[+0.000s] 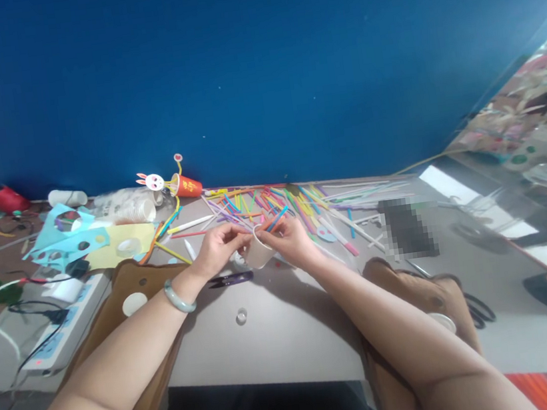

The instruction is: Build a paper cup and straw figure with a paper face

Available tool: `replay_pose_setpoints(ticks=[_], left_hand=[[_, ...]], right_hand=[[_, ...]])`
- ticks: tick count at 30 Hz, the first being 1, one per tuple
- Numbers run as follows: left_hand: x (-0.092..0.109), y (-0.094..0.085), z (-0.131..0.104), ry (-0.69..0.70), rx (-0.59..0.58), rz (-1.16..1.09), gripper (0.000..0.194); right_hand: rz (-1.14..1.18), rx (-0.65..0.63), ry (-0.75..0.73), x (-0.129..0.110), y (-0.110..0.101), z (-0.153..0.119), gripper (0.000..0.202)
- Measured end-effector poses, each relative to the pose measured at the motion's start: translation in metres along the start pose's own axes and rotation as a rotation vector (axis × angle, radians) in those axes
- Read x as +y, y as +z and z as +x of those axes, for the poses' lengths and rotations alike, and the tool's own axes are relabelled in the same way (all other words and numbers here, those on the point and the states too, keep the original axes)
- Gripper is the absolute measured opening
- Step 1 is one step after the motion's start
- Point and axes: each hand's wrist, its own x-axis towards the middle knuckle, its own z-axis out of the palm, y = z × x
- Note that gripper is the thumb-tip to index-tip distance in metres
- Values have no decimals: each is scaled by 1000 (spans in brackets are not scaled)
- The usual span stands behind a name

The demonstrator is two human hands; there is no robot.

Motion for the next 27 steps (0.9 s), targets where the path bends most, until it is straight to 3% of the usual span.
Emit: replay_pose_setpoints(ticks=[6, 11, 16, 24, 27], left_hand=[[5, 2, -1, -41, 8, -42, 39], [4, 3, 2, -140, -15, -115, 38], [-1, -4, 2, -128, -8, -56, 30], [-1, -17, -4, 149, -45, 430, 28], [-1, -17, -6, 156, -49, 459, 30]], right_hand=[[32, -47, 10, -1, 1, -1, 21], [34, 45, -34, -1, 0, 0, 19], [-3, 75, -34, 3, 4, -2, 19], [-316, 10, -128, 7, 4, 1, 15], [-393, 3, -173, 5, 4, 0, 15]])
